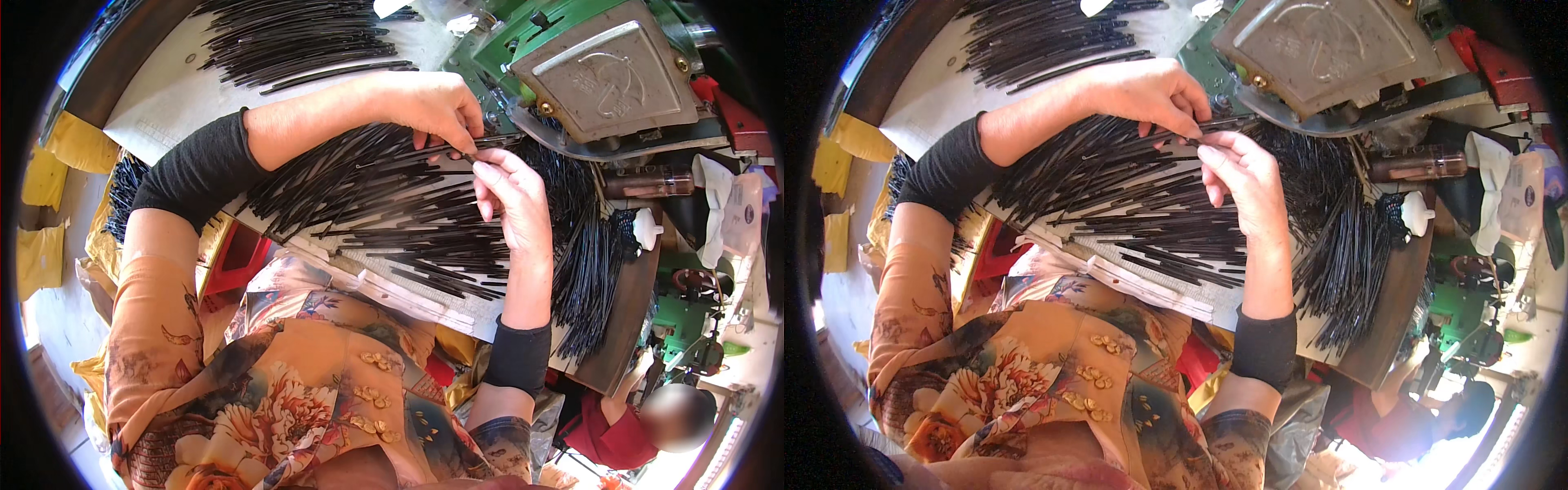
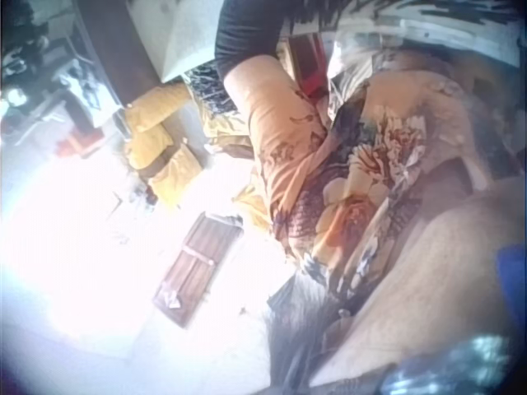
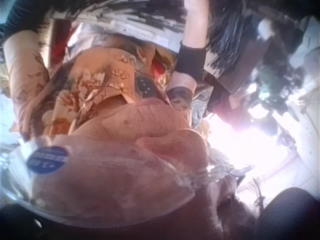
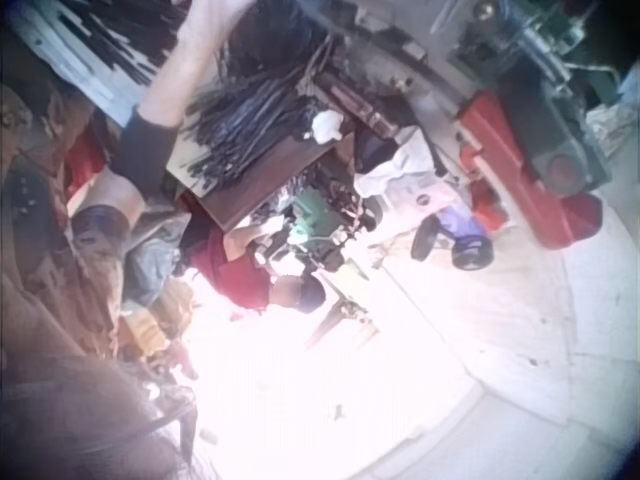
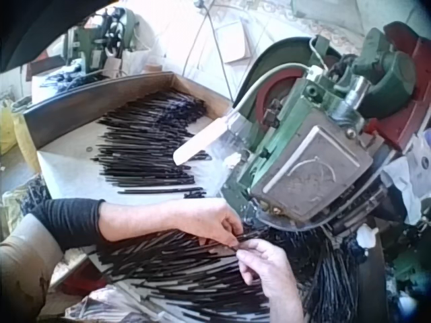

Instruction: The person sorts long, thin black plastic components into groups by hand, then places them into a processing machine.

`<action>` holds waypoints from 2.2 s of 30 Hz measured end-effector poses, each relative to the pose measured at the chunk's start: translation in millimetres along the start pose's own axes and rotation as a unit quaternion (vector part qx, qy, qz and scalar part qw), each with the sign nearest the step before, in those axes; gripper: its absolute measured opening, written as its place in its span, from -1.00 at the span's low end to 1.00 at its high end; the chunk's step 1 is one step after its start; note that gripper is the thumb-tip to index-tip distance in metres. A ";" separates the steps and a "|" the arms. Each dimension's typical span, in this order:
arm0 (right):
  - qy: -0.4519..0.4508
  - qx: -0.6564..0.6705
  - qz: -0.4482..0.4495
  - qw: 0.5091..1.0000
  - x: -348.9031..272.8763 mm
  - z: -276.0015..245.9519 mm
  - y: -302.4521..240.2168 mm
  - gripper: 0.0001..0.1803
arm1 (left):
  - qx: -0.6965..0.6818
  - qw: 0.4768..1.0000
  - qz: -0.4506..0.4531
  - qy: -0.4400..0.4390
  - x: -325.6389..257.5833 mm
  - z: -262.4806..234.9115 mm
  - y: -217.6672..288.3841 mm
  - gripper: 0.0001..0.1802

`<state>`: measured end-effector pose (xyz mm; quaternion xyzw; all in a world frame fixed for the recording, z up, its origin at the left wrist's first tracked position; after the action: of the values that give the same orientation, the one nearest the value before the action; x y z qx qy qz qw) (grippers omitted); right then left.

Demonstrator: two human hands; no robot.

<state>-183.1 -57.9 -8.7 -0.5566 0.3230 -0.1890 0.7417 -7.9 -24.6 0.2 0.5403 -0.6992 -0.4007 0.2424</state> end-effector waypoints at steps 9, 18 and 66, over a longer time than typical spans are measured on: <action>-0.004 0.117 -0.029 0.993 5.6 -13.9 1.6 -0.62 | -0.022 1.000 0.006 0.007 -2.2 -3.5 4.1 -0.63; 0.009 0.128 -0.021 0.992 6.2 -18.2 2.6 -0.64 | 0.006 1.000 0.025 0.011 -5.4 -3.4 11.0 -0.64; 0.141 0.234 -0.155 0.949 19.1 -41.7 6.3 -0.76 | -0.092 0.988 -0.035 0.118 9.9 -16.4 -16.3 -0.71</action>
<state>-198.6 -97.6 -27.0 -0.3781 0.2807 -0.4486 0.7596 10.9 -40.4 -4.9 0.5835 -0.6067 -0.4049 0.3571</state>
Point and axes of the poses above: each hand's wrist, its own x-axis towards the middle knuckle, its own z-axis out of the palm, y = z × x, the point moved 3 cm from there along x, towards the middle knuckle, and after that the axes turned 12 degrees about x, right-handed, at the moved point
